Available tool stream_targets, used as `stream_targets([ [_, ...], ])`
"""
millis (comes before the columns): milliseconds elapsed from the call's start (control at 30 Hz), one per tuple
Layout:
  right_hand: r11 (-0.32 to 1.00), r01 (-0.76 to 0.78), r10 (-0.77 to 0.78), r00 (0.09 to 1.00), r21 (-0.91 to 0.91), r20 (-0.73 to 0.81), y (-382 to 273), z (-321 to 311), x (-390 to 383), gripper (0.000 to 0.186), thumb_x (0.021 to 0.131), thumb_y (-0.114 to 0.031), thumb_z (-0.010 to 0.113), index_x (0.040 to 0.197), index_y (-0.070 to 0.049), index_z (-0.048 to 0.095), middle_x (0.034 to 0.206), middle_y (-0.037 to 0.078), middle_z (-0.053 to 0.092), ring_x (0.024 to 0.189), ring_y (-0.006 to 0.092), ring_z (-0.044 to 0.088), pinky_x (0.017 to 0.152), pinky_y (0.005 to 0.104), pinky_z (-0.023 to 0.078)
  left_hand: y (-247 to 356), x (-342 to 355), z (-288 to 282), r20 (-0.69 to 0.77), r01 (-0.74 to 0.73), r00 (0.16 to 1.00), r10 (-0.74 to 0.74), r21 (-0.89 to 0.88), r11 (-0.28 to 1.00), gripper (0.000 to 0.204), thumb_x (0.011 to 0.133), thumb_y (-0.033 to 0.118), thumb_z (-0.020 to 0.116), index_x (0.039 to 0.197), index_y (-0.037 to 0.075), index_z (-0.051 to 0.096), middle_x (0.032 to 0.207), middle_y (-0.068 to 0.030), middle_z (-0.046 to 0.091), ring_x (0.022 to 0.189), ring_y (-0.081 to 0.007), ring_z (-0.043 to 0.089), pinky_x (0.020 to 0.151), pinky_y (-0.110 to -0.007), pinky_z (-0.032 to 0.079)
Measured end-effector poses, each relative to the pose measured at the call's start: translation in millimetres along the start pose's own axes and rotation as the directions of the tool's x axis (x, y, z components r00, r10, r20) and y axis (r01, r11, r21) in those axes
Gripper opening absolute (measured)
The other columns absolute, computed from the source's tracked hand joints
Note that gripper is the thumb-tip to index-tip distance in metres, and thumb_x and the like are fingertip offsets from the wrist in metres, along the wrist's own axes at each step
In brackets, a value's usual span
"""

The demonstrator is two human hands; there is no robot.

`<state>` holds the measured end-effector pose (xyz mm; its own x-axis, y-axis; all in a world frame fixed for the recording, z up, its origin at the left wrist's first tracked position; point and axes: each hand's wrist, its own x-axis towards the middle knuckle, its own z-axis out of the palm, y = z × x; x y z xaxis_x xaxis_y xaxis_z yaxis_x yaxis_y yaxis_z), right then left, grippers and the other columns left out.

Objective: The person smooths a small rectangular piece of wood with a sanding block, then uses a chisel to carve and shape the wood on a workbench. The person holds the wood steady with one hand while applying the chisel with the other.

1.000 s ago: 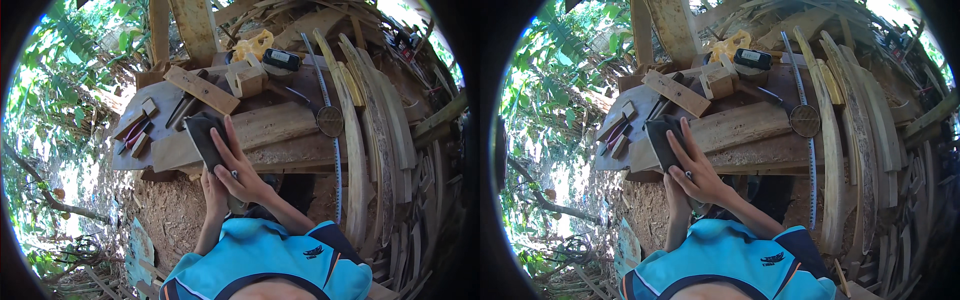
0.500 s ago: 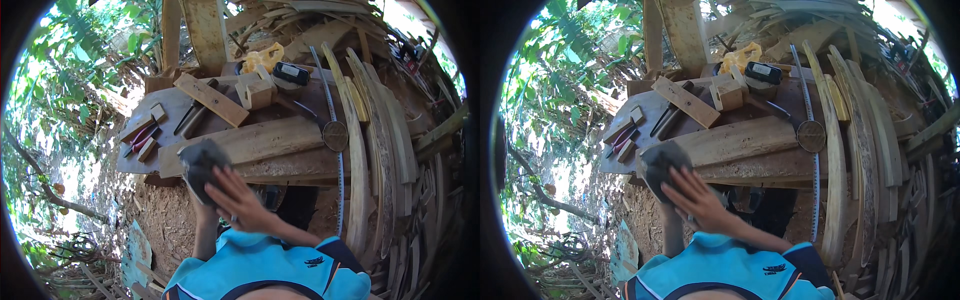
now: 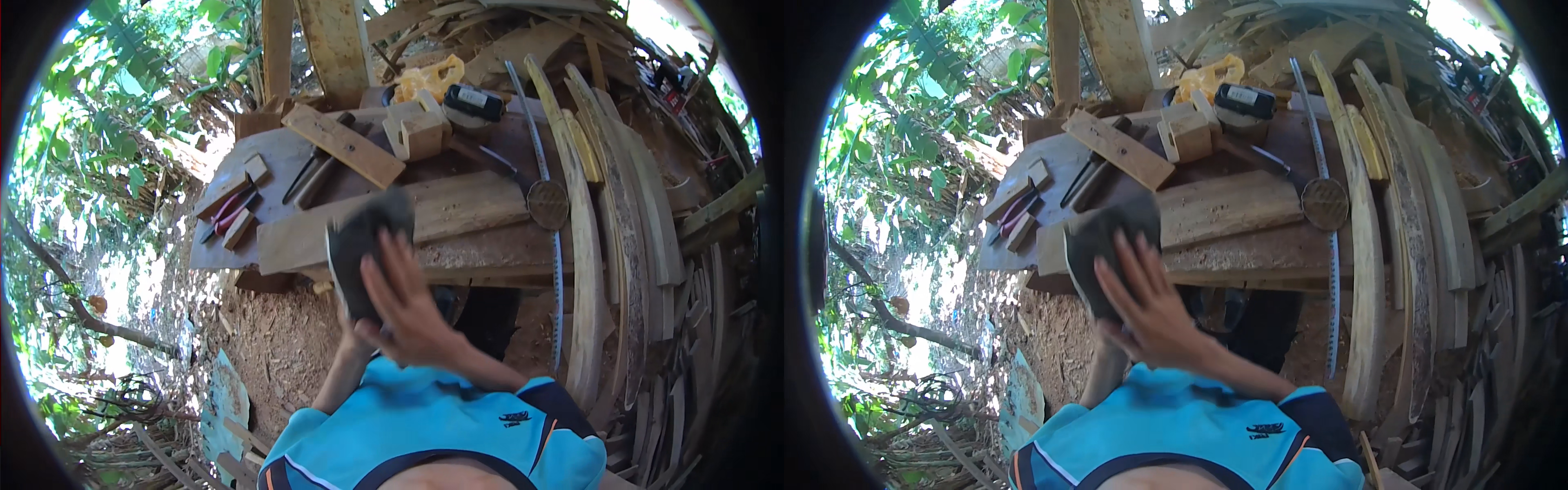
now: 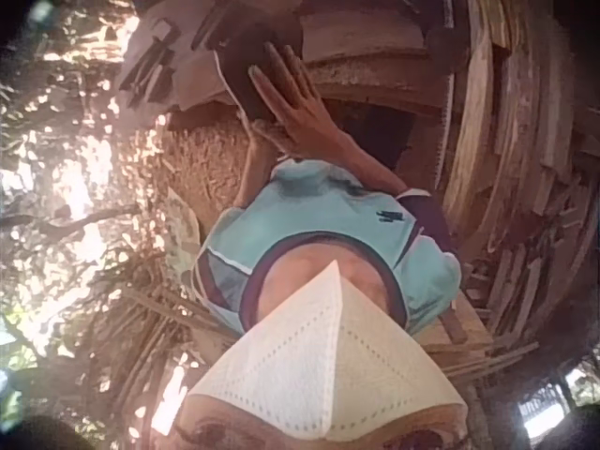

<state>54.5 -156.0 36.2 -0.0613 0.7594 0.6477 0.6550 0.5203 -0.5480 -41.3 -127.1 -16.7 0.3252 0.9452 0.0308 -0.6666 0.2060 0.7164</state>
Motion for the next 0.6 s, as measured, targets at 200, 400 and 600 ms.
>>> stream_targets([
  [200,1.000,-0.010,0.011,0.997,-0.019,0.072,16.4,-39.6,40.1,0.050,0.086,-0.016,0.048,0.133,-0.004,0.037,0.134,0.019,0.040,0.124,0.0353,0.038,0.100,0.0440,0.030,9.8,-4.9,51.5,-0.006,0.339,0.939,-0.343,0.162,0.927,0.043,0.098,0.031,0.025,0.131,0.005,0.034,0.124,-0.0087,0.045,0.115,-0.0182,0.046,0.093,-0.031,0.040],
  [400,0.993,0.058,-0.059,0.998,0.100,0.014,11.8,-4.9,33.0,0.047,0.083,-0.009,0.050,0.129,-0.003,0.043,0.134,0.015,0.041,0.124,0.0330,0.040,0.100,0.0436,0.031,10.9,18.7,11.1,-0.097,-0.071,0.991,0.090,0.182,0.981,0.049,0.097,0.035,0.029,0.134,0.002,0.031,0.127,-0.0108,0.045,0.117,-0.0214,0.045,0.097,-0.035,0.039],
  [600,0.981,0.116,-0.132,0.986,0.153,0.100,9.0,26.2,-29.1,0.060,0.073,-0.004,0.056,0.132,-0.008,0.041,0.124,0.012,0.043,0.114,0.0291,0.042,0.096,0.0422,0.033,62.4,58.6,-28.5,0.087,-0.249,0.956,0.280,-0.263,0.932,0.054,0.094,0.042,0.032,0.129,0.002,0.038,0.118,-0.0142,0.052,0.110,-0.0238,0.050,0.096,-0.036,0.041],
])
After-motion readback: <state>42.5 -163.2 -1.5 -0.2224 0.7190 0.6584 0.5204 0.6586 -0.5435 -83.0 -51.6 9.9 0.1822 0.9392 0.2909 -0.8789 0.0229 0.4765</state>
